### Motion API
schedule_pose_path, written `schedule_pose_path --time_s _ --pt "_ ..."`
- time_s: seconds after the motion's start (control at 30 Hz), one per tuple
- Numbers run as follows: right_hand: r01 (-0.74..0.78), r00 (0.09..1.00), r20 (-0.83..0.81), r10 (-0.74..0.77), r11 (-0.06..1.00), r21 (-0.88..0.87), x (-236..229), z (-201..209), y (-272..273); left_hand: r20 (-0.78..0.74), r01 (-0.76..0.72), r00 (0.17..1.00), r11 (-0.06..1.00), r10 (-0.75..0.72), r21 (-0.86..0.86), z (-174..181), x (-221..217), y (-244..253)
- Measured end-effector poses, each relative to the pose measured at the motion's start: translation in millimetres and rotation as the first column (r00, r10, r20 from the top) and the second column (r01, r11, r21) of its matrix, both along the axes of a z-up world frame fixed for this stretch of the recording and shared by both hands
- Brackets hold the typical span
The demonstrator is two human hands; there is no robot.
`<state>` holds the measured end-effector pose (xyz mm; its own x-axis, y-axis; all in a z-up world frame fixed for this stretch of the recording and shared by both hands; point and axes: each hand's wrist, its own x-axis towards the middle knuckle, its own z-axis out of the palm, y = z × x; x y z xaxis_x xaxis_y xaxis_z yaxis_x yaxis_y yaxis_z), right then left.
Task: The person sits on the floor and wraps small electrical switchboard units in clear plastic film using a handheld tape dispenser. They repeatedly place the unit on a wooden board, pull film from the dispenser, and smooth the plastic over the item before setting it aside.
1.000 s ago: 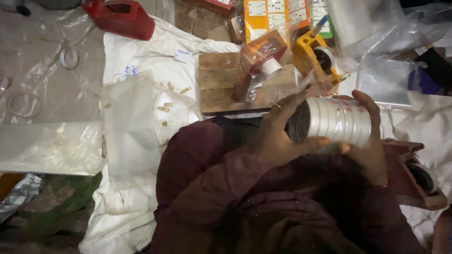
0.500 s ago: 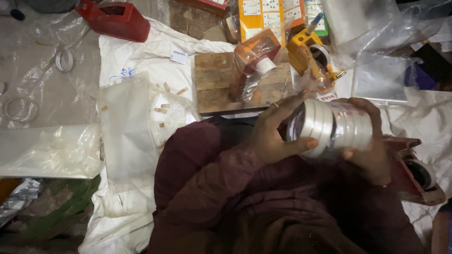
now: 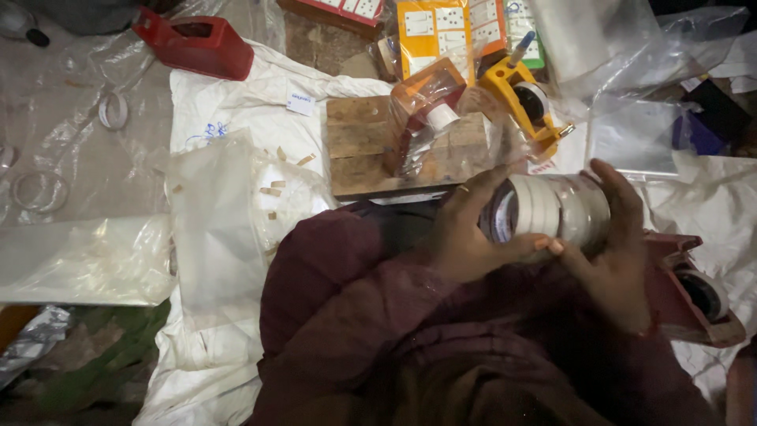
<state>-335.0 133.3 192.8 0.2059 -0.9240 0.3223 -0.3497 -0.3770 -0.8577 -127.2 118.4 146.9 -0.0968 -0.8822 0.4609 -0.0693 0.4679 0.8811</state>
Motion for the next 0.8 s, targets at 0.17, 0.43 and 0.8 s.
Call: schedule_pose_path --time_s 0.17,0.43,0.8 --pt "-0.153 0.894 -0.396 0.209 0.974 0.168 -8 0 -10 0.139 -0.1 0.987 0.982 0.078 0.161 -31 -27 8" --pt "-0.077 0.97 -0.198 0.14 0.952 0.297 -12 -107 -12 0.294 -0.123 0.956 0.877 -0.022 0.465 -93 -51 -7" --pt "-0.2 0.956 -0.133 0.26 0.915 0.351 -18 -96 -27 0.197 0.039 0.971 0.901 -0.137 0.431 -97 -34 -18"
